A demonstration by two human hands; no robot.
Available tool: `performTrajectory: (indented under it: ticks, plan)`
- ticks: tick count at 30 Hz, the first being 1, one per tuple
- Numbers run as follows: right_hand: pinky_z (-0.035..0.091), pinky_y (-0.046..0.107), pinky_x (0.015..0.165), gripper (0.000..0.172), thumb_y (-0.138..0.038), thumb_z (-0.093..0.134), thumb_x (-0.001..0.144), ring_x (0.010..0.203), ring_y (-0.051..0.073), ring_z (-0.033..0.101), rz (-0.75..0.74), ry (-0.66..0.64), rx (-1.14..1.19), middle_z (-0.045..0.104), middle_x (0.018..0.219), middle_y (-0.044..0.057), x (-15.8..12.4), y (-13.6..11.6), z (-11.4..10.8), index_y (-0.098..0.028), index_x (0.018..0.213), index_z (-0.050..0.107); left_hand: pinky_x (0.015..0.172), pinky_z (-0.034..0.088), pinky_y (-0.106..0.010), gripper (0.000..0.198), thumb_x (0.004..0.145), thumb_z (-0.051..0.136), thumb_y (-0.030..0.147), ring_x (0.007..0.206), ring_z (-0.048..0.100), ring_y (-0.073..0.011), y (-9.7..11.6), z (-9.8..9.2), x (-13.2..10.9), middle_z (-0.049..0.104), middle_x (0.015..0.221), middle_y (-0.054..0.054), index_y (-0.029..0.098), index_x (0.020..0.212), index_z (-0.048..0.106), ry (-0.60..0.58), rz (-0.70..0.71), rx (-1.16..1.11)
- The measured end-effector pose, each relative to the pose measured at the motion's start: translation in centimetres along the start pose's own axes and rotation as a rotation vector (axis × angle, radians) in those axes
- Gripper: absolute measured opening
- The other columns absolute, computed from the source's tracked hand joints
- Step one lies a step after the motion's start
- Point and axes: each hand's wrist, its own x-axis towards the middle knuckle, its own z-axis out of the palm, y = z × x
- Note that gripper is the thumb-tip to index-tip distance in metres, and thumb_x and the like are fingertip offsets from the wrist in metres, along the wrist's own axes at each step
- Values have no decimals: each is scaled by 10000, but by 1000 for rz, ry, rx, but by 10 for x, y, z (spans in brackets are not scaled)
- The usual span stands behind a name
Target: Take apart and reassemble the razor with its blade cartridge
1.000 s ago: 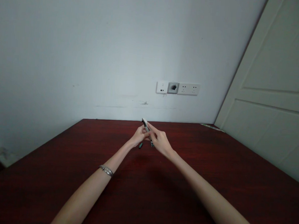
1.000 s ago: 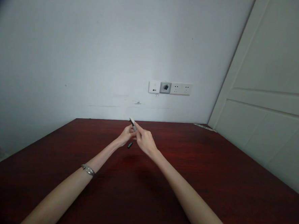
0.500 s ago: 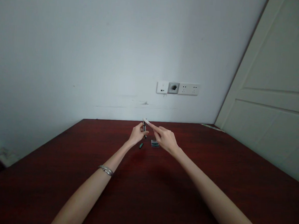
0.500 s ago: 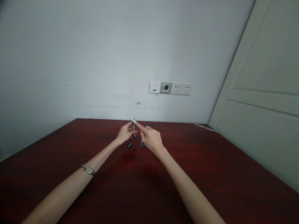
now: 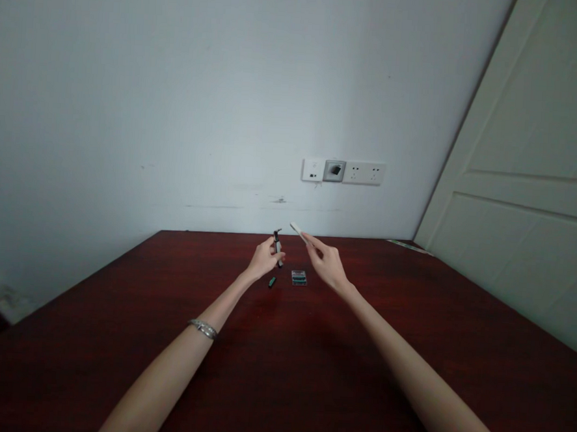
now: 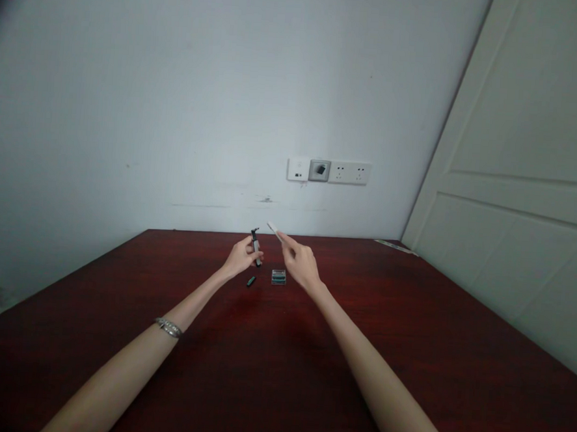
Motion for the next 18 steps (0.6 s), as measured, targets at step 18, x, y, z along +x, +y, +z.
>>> performTrajectory:
  ticks: [18]
  plan:
    - [327,165,298,353,-484,414,850,344,63,403,206,-125,472,493,579,-48,-16,-19,29,-192,1007,535,470,471,-204,191,720,550,69,482,599,-110,2,2,-1,604,621,5,139,878,468,-183,15,-81]
